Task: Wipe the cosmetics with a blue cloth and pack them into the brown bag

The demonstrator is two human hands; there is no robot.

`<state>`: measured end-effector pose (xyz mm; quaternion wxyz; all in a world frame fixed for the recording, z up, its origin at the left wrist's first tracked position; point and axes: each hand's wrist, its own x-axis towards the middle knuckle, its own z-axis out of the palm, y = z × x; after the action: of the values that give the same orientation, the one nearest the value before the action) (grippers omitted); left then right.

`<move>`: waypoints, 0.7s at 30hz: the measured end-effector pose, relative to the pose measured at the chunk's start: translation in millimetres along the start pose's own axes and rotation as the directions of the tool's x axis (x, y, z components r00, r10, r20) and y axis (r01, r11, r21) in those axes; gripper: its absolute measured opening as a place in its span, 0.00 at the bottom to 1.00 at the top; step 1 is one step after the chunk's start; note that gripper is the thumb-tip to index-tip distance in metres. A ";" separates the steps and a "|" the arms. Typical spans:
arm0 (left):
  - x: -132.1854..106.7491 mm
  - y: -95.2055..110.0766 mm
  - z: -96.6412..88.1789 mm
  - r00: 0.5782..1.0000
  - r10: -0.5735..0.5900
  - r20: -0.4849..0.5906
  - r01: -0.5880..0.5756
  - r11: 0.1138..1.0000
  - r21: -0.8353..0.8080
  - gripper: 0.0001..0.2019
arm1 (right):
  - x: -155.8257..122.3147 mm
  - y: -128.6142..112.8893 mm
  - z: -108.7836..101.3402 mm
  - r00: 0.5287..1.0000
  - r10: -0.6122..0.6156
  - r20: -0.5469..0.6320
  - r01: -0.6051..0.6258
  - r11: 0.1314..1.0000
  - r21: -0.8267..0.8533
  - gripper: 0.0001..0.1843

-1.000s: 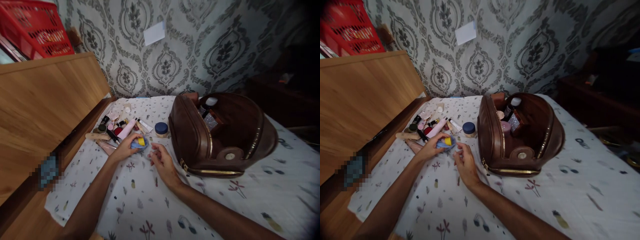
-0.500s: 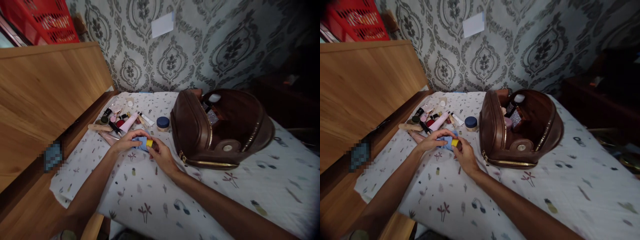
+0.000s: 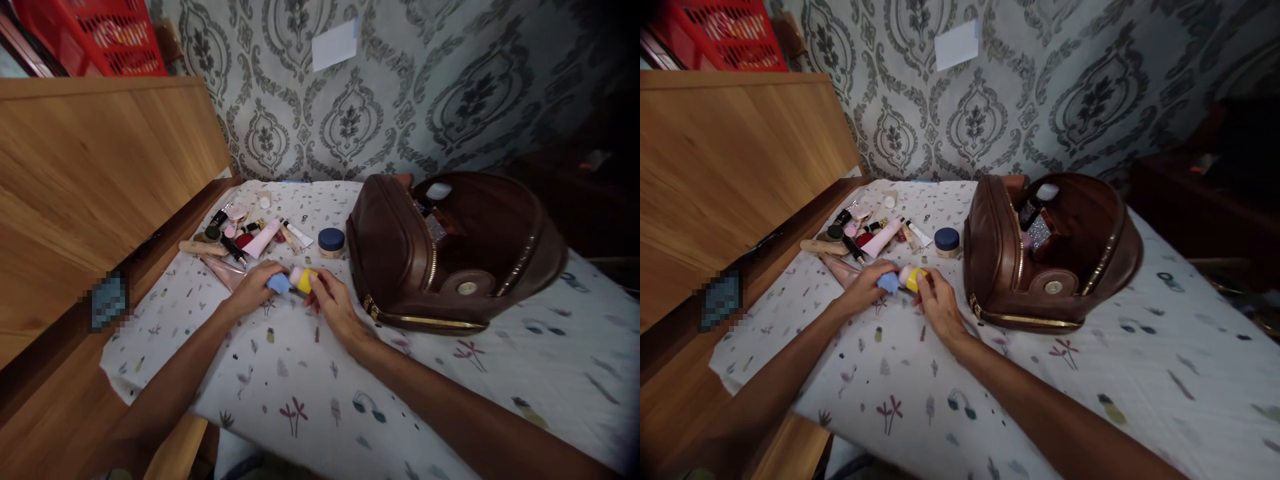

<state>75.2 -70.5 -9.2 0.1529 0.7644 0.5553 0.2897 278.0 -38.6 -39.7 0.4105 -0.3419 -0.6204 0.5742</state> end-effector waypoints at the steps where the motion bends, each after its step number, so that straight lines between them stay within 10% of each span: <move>1: 0.2 -0.9 -0.4 0.998 -0.031 -0.051 0.029 0.998 -0.049 0.14 | 0.0 -0.9 -0.1 1.000 0.003 0.000 -0.003 1.000 0.019 0.23; 6: -3.0 4.2 -0.5 0.914 -0.287 -0.285 0.173 0.914 -0.367 0.14 | 0.6 -3.3 1.6 1.000 0.002 -0.011 0.000 0.991 0.137 0.25; 13: -5.9 36.9 11.2 0.998 0.052 -0.032 -0.059 0.954 -0.294 0.20 | -1.4 -10.6 0.1 0.997 -0.038 0.072 0.024 0.982 0.186 0.24; 21: -6.4 42.1 11.5 0.994 -0.082 -0.068 0.060 0.960 -0.275 0.16 | -2.3 -7.1 2.5 0.987 -0.055 0.151 0.027 0.983 0.181 0.25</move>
<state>112.8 -89.7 3.4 0.2448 0.7037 0.5429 0.3875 277.1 -42.5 -32.9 0.4014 -0.2451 -0.6036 0.6438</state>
